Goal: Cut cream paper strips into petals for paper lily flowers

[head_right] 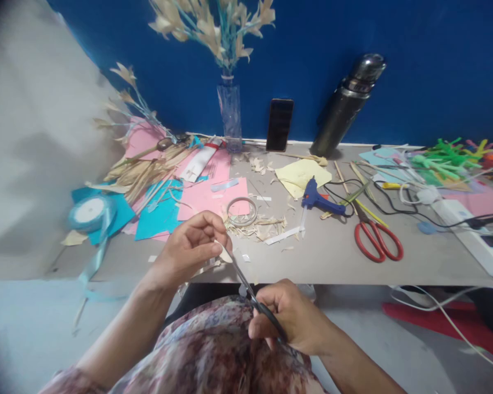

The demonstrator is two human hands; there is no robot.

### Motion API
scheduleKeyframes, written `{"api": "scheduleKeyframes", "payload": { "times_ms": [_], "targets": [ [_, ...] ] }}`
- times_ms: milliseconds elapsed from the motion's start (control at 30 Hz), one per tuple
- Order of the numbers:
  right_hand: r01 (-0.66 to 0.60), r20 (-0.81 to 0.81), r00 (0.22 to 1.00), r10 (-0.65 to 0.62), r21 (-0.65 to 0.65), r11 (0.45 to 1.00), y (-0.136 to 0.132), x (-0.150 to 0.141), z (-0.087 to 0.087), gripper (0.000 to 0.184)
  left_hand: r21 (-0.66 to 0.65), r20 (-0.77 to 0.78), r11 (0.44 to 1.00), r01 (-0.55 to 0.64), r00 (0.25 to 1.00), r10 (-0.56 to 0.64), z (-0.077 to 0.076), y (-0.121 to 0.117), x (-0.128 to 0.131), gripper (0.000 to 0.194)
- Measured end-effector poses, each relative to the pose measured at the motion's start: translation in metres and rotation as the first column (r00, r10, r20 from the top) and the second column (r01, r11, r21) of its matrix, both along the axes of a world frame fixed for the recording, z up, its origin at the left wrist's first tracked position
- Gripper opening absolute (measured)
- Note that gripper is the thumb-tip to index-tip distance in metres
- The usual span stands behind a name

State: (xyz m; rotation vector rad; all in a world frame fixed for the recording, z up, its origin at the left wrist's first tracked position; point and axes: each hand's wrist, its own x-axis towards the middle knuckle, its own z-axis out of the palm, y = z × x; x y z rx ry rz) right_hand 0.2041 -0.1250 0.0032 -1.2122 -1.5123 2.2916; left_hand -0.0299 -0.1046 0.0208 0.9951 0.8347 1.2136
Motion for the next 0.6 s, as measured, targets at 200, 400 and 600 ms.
{"api": "scheduleKeyframes", "payload": {
  "times_ms": [200, 400, 600],
  "targets": [
    [0.003, -0.012, 1.0, -0.003, 0.018, 1.0, 0.0, -0.002, -0.002, 0.047, -0.044, 0.027, 0.998, -0.046, 0.999, 0.047, -0.004, -0.006, 0.005, 0.03],
    [0.119, -0.205, 0.974, -0.094, 0.112, 0.987, -0.001, -0.005, -0.006, 0.054, -0.152, 0.126, 0.971, -0.182, 0.971, 0.202, -0.006, -0.005, 0.018, 0.024],
    [0.567, -0.205, 0.824, -0.529, 0.321, 0.758, 0.014, -0.032, 0.007, 0.031, -0.277, 0.174, 0.925, -0.259, 0.934, 0.313, -0.005, -0.008, 0.04, 0.026]
  ]
}}
